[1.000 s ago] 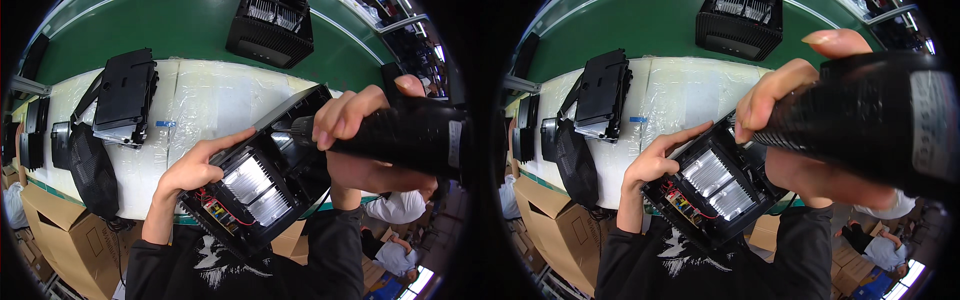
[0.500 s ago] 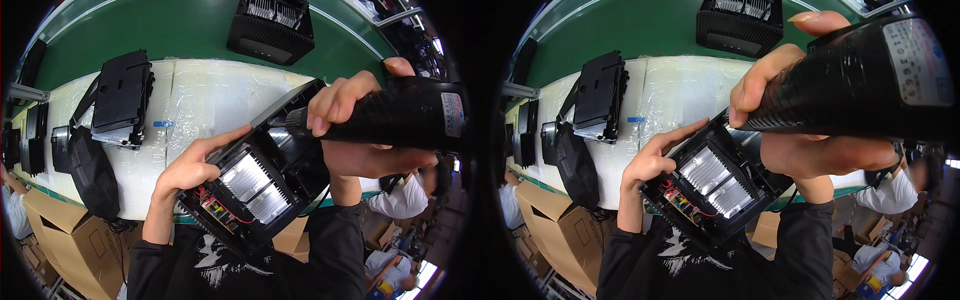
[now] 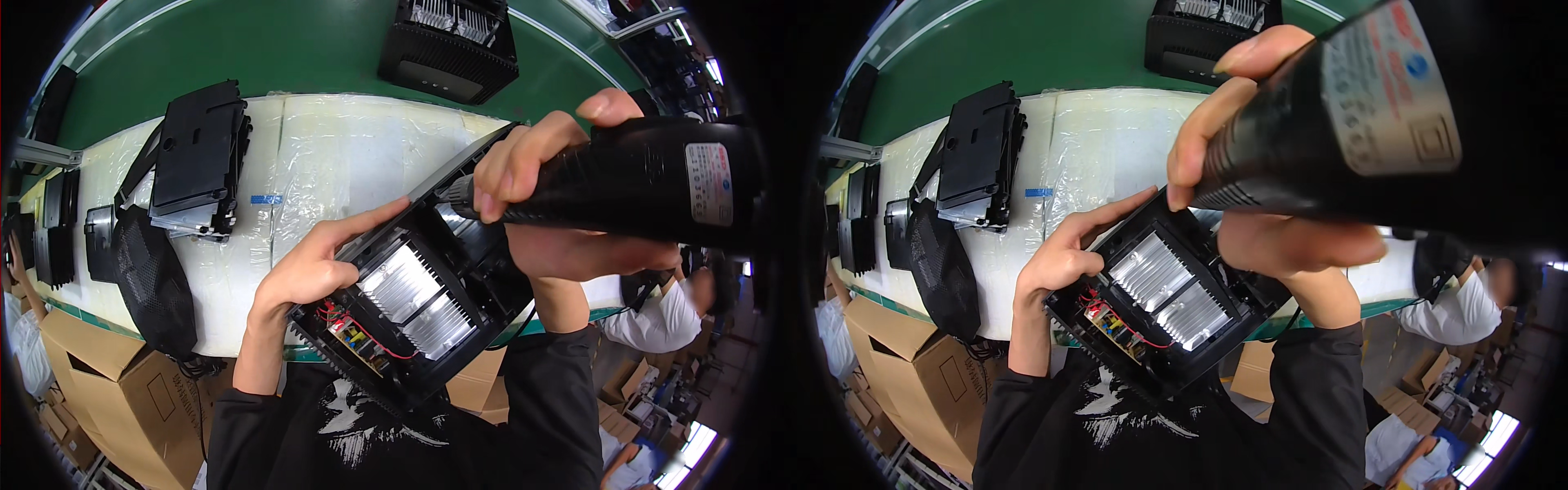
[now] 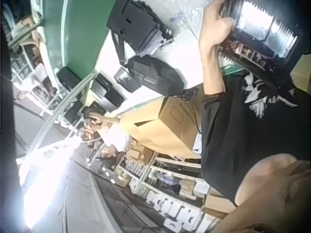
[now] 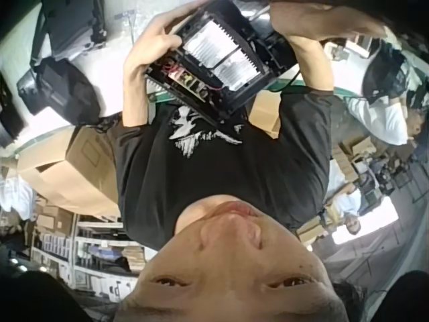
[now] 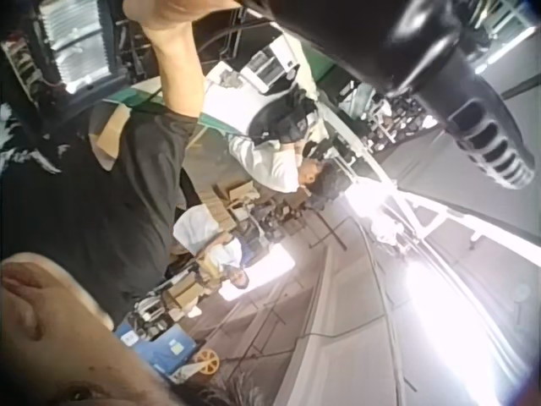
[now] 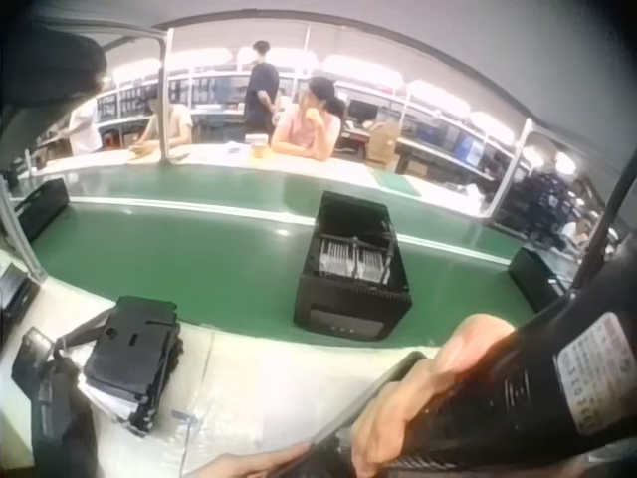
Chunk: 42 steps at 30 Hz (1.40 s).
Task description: Assembling the outer housing and internal components of an electronic appliance on a factory production line.
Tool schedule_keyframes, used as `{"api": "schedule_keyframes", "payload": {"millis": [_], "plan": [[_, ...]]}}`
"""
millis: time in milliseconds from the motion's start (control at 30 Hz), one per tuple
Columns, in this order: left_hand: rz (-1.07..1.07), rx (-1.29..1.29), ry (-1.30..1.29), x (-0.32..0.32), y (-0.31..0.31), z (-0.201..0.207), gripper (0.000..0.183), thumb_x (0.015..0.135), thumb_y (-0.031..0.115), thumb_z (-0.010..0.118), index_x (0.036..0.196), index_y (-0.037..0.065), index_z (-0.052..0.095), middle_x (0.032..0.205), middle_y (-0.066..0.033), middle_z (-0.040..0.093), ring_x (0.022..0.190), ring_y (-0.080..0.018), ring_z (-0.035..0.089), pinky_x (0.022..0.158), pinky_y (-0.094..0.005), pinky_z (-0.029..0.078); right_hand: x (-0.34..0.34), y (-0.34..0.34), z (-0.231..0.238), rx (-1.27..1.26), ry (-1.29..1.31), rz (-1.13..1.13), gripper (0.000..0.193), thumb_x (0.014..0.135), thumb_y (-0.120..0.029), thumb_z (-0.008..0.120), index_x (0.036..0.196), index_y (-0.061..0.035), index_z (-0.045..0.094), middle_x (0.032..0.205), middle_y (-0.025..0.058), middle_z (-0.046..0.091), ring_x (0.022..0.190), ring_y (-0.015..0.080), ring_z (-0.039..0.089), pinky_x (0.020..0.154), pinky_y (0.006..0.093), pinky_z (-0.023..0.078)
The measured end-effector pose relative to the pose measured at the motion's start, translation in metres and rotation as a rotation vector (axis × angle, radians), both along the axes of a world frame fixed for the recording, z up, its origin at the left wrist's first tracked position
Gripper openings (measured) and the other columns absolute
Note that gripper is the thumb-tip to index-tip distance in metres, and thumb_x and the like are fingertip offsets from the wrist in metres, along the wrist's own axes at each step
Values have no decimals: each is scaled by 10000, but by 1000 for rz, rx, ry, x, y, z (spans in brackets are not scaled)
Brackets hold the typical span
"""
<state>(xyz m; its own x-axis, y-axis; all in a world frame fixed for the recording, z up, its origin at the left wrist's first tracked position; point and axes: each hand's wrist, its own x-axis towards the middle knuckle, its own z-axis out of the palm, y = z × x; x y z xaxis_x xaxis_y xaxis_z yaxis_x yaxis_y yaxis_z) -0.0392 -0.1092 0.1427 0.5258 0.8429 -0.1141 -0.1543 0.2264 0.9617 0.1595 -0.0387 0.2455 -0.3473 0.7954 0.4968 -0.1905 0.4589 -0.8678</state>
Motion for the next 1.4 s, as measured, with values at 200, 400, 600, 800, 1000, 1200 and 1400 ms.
{"api": "schedule_keyframes", "payload": {"millis": [200, 400, 600, 800, 1000, 1200, 1400], "plan": [[3, 54, 47, 2, -1, 2, 807, 528, -7, 402, 1333, 37, 437, 1292, -174, 512, 1188, -235, 492, 1005, -270, 328, -5, 8, -7, 11, 232, 295, 883, 628, -832, 463, 1059, -67, 367, 632, 75, 499, 442, 179, 471, 414, 294, 409], [-8, 73, 64, 0, 1, 4, 806, 526, -7, 396, 1330, 29, 435, 1313, -173, 493, 1209, -248, 476, 1014, -277, 320, -7, 9, -12, -21, 246, 314, 878, 627, -827, 478, 1052, -66, 371, 639, 78, 503, 452, 178, 478, 418, 290, 411], [-34, 92, 139, -2, 2, 11, 794, 526, -5, 390, 1318, 20, 443, 1300, -194, 496, 1208, -263, 480, 1018, -293, 326, -8, 9, -14, -18, 251, 399, 878, 625, -808, 524, 1065, -61, 381, 665, 96, 515, 477, 188, 500, 433, 293, 418], [8, 170, 208, -2, 2, 16, 823, 494, 57, 408, 1315, 27, 453, 1213, -209, 559, 1090, -246, 549, 980, -323, 371, -10, 9, -4, -93, 157, 338, 843, 711, -753, 511, 1115, -28, 368, 690, 108, 517, 499, 198, 514, 464, 301, 432], [-173, 406, 557, 4, 46, 30, 679, 631, -5, 416, 1287, 142, 505, 1123, -210, 598, 1053, -322, 586, 931, -325, 418, 36, -23, 72, 333, 368, 323, 871, 705, -684, 584, 1187, 11, 372, 747, 65, 492, 533, 143, 480, 478, 290, 403], [-307, 551, 564, 4, 138, 9, 681, 597, -106, 367, 1180, 149, 608, 980, -163, 670, 889, -237, 632, 832, -293, 465, 142, -96, 112, 410, 306, -179, 678, 681, -662, 583, 905, -36, 453, 712, 39, 428, 546, 125, 430, 539, 256, 381], [-509, 675, 567, 76, 180, 9, 616, 593, -123, 360, 1079, 102, 666, 839, -123, 682, 704, -183, 617, 660, -299, 491, 214, -197, 77, 333, 199, -666, 728, 839, -463, 505, 1281, 85, 319, 776, 80, 388, 508, 105, 393, 461, 227, 338]]}}
